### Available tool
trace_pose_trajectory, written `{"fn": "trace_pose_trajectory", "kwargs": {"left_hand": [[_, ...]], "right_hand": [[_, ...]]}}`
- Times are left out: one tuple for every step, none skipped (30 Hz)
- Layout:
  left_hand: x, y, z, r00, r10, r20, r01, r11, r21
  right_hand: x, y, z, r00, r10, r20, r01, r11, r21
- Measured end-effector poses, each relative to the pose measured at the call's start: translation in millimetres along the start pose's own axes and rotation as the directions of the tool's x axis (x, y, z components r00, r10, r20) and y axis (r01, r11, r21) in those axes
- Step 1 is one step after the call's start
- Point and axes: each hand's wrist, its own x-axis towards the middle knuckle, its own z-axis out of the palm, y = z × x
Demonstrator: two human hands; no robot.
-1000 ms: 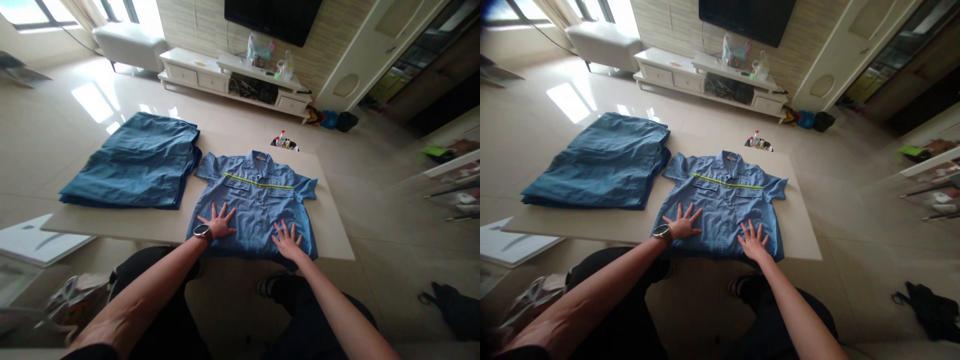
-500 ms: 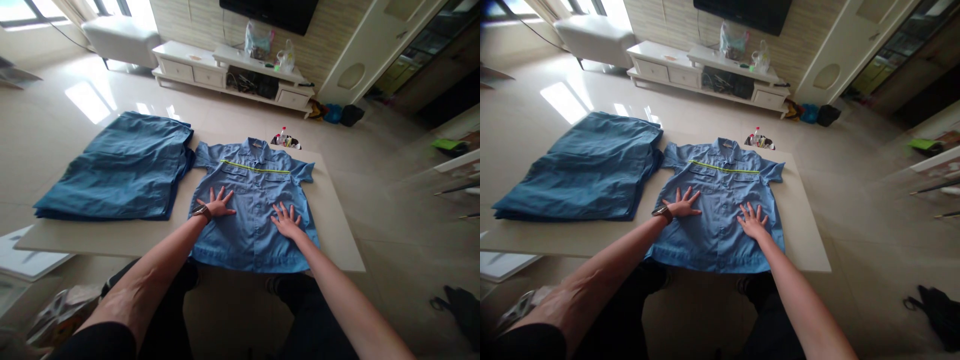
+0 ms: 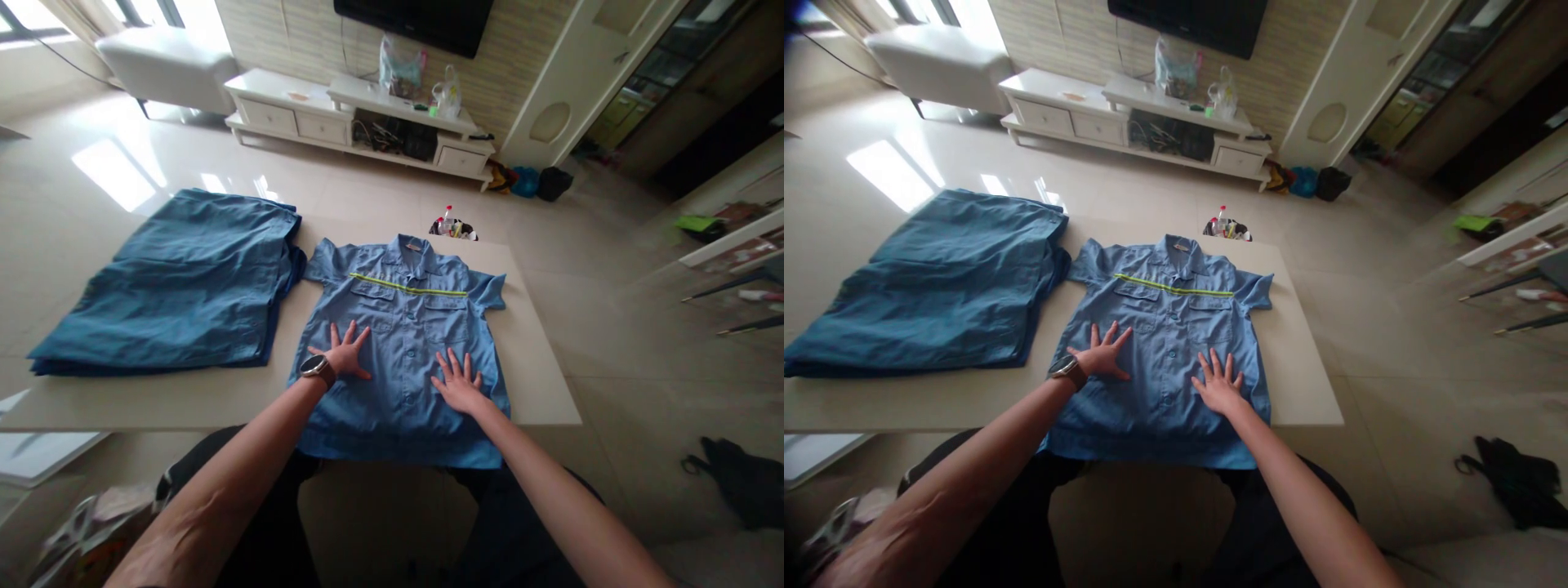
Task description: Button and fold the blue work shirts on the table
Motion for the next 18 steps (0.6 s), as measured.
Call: {"fn": "trace_pose_trajectory", "kwargs": {"left_hand": [[-5.0,2.5,4.7,1.0,-0.002,0.007,0.002,1.0,0.006],[-8.6,5.2,9.3,1.0,-0.001,0.008,0.001,1.0,0.017],[-10.8,8.2,13.4,1.0,-0.002,0.006,0.002,0.999,0.034],[-11.7,11.4,16.6,1.0,-0.008,0.0,0.008,0.998,0.058],[-11.6,15.0,18.6,1.0,-0.015,-0.01,0.016,0.997,0.082],[-10.7,18.9,19.3,1.0,-0.021,-0.023,0.023,0.994,0.103],[-9.5,23.2,18.6,0.999,-0.026,-0.035,0.03,0.993,0.117],[-8.5,27.7,16.8,0.999,-0.025,-0.045,0.031,0.992,0.124],[-7.7,32.5,14.2,0.998,-0.008,-0.058,0.015,0.993,0.121],[-7.5,37.4,11.0,0.997,0.026,-0.076,-0.017,0.993,0.114],[-7.9,42.2,7.7,0.993,0.07,-0.095,-0.06,0.993,0.106],[-8.7,46.8,4.5,0.987,0.116,-0.111,-0.105,0.989,0.1],[-9.9,51.2,1.6,0.98,0.158,-0.121,-0.147,0.985,0.095],[-11.3,55.1,-0.8,0.974,0.191,-0.123,-0.181,0.98,0.088],[-12.9,58.5,-2.8,0.97,0.211,-0.12,-0.203,0.976,0.078],[-14.4,61.3,-4.2,0.968,0.224,-0.11,-0.218,0.974,0.063],[-15.9,63.5,-5.1,0.968,0.232,-0.093,-0.229,0.972,0.046],[-17.5,65.0,-5.6,0.968,0.241,-0.073,-0.239,0.97,0.029]], "right_hand": [[-6.2,2.9,-1.7,1.0,-0.017,0.022,0.016,1.0,0.011],[-9.7,7.7,-5.8,0.999,-0.032,0.018,0.031,0.999,0.041],[-10.0,14.6,-12.6,0.999,-0.032,-0.028,0.034,0.994,0.1],[-7.0,23.5,-21.8,0.993,-0.001,-0.114,0.024,0.98,0.2],[-0.9,34.2,-33.0,0.972,0.087,-0.221,-0.002,0.934,0.357],[7.8,46.0,-45.6,0.921,0.23,-0.313,-0.024,0.839,0.543],[18.3,58.6,-58.9,0.855,0.397,-0.333,-0.021,0.67,0.742],[30.1,71.0,-72.1,0.787,0.555,-0.271,-0.005,0.444,0.896],[42.3,82.7,-84.6,0.753,0.619,-0.226,0.006,0.336,0.942],[54.6,93.0,-95.9,0.733,0.655,-0.183,0.016,0.253,0.967],[66.6,101.6,-105.7,0.726,0.673,-0.145,0.024,0.186,0.982],[78.1,108.1,-114.1,0.729,0.674,-0.119,0.03,0.142,0.989],[89.2,112.6,-120.9,0.735,0.672,-0.09,0.042,0.087,0.995],[99.9,115.3,-126.2,0.745,0.664,-0.062,0.056,0.03,0.998],[110.0,116.4,-130.1,0.757,0.653,-0.038,0.07,-0.022,0.997],[119.6,116.5,-132.8,0.769,0.638,-0.019,0.083,-0.07,0.994],[128.5,115.9,-134.3,0.782,0.623,-0.005,0.097,-0.113,0.989],[136.4,115.1,-134.8,0.796,0.605,0.001,0.116,-0.154,0.981]]}}
